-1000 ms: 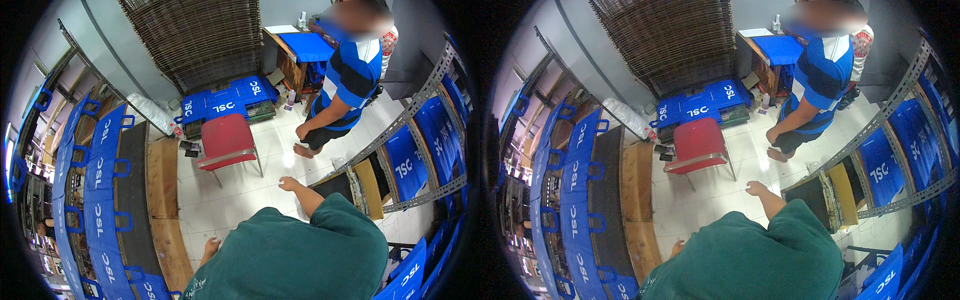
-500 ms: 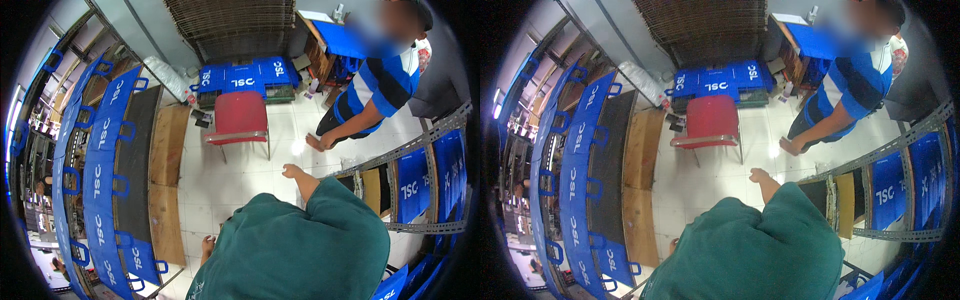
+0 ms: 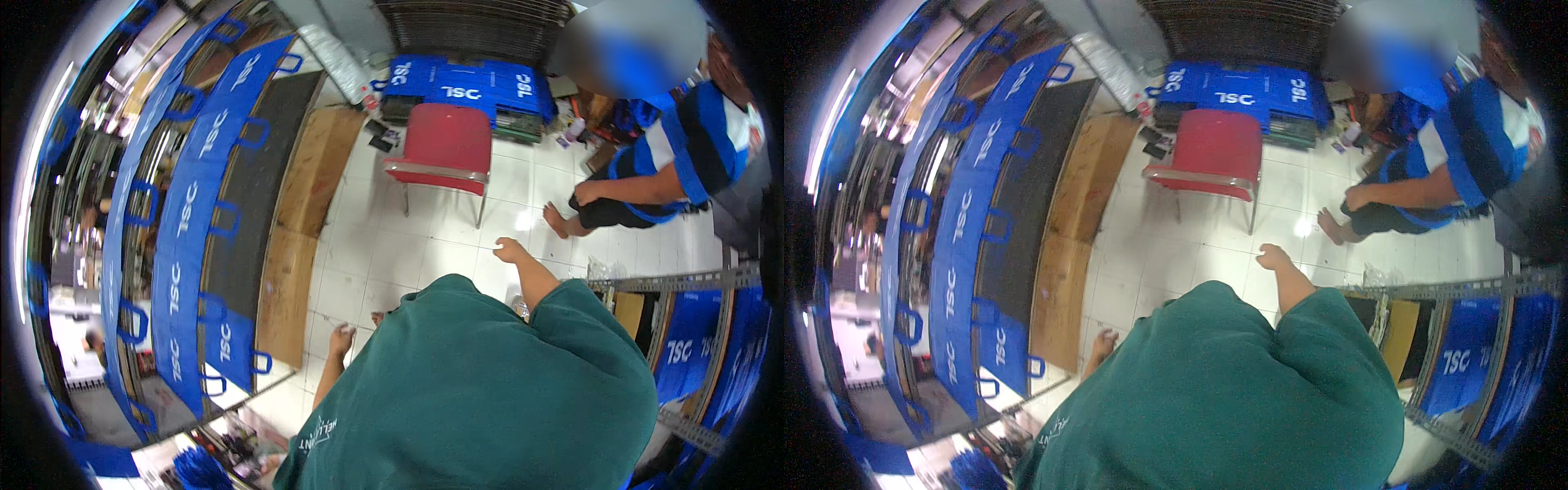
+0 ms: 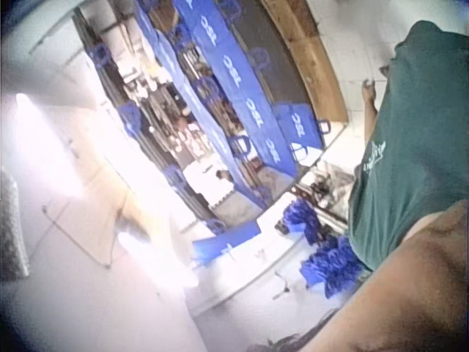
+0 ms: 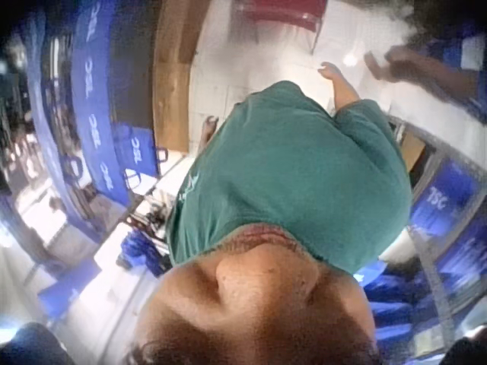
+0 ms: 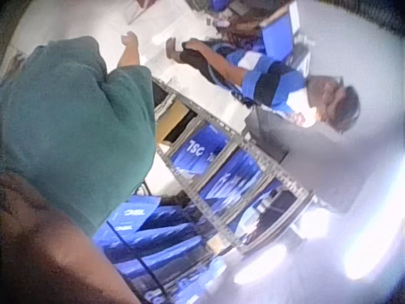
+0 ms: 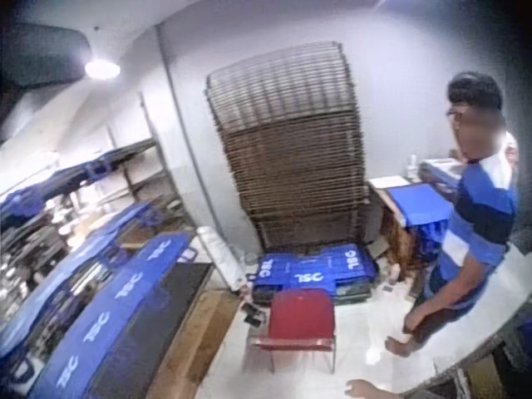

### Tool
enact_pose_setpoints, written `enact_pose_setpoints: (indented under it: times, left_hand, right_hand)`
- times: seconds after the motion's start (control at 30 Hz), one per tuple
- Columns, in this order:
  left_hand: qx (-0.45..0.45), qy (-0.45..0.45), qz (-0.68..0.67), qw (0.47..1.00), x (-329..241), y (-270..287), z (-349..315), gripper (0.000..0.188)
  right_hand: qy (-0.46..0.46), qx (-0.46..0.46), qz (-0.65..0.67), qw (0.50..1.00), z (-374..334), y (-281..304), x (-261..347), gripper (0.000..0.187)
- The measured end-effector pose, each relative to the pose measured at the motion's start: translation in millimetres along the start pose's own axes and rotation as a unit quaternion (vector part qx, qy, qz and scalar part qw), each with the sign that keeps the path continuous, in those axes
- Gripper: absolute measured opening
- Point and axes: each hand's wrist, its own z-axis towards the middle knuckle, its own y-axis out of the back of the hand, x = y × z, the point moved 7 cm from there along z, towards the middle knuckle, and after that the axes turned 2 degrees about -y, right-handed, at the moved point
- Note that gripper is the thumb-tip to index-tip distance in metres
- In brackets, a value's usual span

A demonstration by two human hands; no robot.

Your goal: The person repeatedly picks up blue tote bags from a table, folds them by hand, and places them into a wire basket. The task involves handling the bags one at a time in a repetitive cycle within a storage room.

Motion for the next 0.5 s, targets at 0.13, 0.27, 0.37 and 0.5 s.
enact_pose_setpoints:
  times: [0.13, 0.27, 0.37, 0.5]
  left_hand:
    - [-0.036, 0.000, -0.102, 0.994, -12, -2, -4, 0.048]
    - [0.016, 0.023, -0.071, 0.997, -21, -31, -28, 0.049]
    - [0.086, 0.033, -0.057, 0.994, -40, -34, -58, 0.051]
    - [0.065, 0.045, -0.023, 0.997, -13, -42, -74, 0.051]
  right_hand:
    - [-0.010, -0.002, -0.013, 1.000, 4, 10, -10, 0.046]
    - [-0.019, 0.013, 0.012, 1.000, 11, 22, -2, 0.046]
    - [0.028, -0.015, 0.004, 1.000, 14, 25, 7, 0.046]
    - [0.015, 0.014, 0.009, 1.000, 1, 31, 30, 0.046]
